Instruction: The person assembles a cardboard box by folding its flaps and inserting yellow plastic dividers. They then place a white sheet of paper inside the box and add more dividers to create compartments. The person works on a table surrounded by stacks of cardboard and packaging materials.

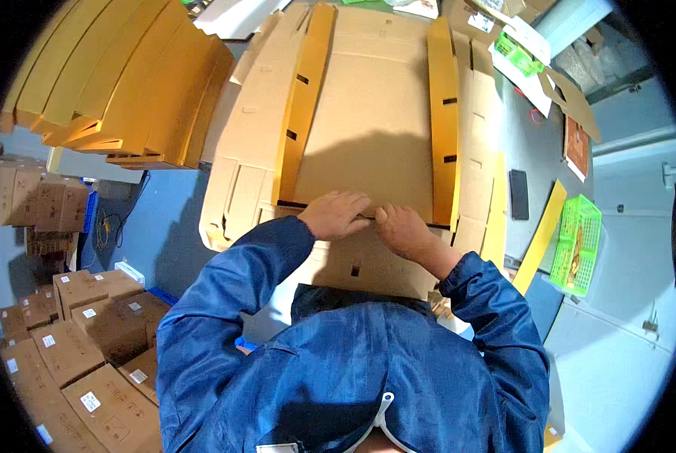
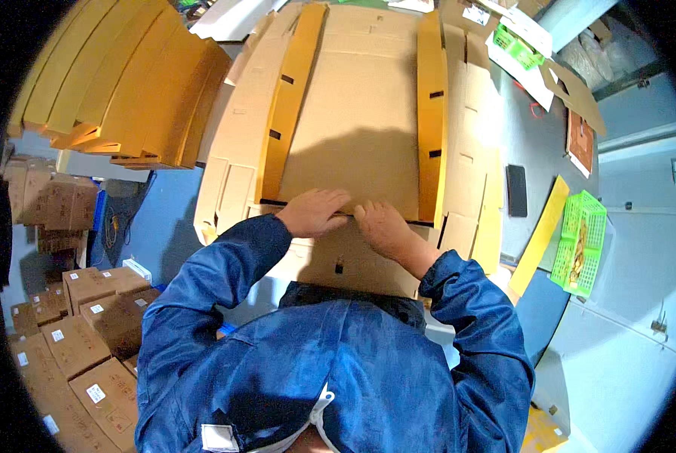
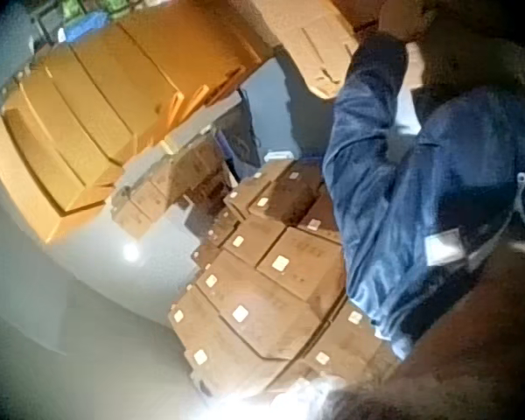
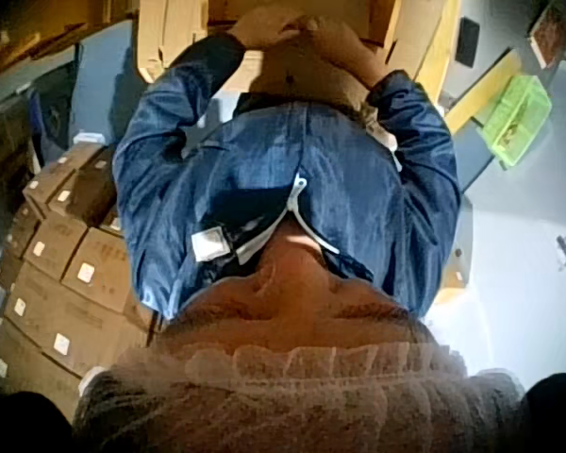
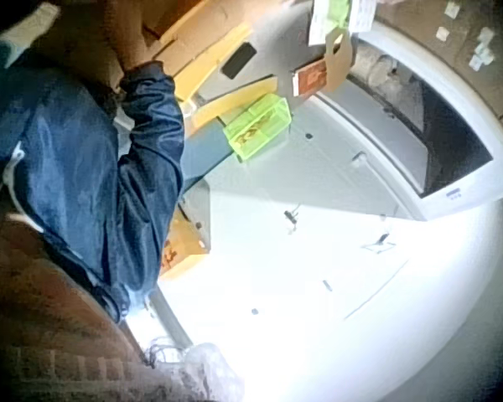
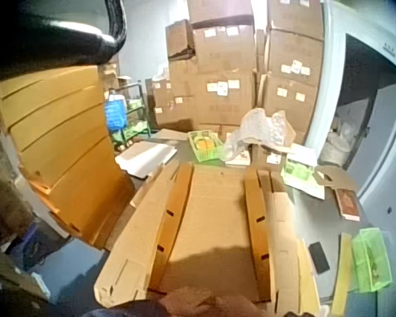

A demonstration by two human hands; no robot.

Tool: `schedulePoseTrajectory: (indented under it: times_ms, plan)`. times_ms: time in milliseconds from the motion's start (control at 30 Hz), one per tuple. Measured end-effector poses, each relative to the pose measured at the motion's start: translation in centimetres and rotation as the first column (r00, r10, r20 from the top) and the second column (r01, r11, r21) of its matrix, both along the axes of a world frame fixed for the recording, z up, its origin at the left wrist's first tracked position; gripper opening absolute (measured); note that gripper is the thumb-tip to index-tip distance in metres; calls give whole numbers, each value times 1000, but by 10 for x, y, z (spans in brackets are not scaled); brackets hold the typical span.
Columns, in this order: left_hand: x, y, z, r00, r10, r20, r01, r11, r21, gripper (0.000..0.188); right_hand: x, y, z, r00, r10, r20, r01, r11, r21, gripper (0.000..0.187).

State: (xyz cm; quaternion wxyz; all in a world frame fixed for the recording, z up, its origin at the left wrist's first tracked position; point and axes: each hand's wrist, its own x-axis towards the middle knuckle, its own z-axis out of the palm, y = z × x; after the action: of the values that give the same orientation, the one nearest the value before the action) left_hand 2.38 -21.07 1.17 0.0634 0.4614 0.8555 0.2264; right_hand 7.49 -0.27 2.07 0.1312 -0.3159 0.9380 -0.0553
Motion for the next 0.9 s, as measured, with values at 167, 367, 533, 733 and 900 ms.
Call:
schedulePoseTrajectory:
  times_ms: [167, 367, 533, 733, 900]
  plan:
    - [-16, 26, 38, 879, 53, 474, 128, 931, -341, 41, 34, 15, 24, 964, 47, -263, -68, 995, -72, 59]
    - [-33, 13, -6, 742, -39, 670, 137, 986, -94, 39, 114, 22, -22, 979, 202, -33, -204, 973, -107, 55]
    - [-37, 19, -3, 592, -71, 803, 181, 982, -46, 38, 128, 17, -22, 973, 133, -190, -147, 987, -58, 39]
    - [4, 16, -22, 396, -170, 902, 335, 942, 30, 35, 22, 44, 94, 943, 34, 330, -17, 998, -54, 27]
    - [-29, 2, 1, 662, -150, 735, 432, 878, -209, 28, -39, 60, 23, 758, 0, 652, 214, 944, -250, 33]
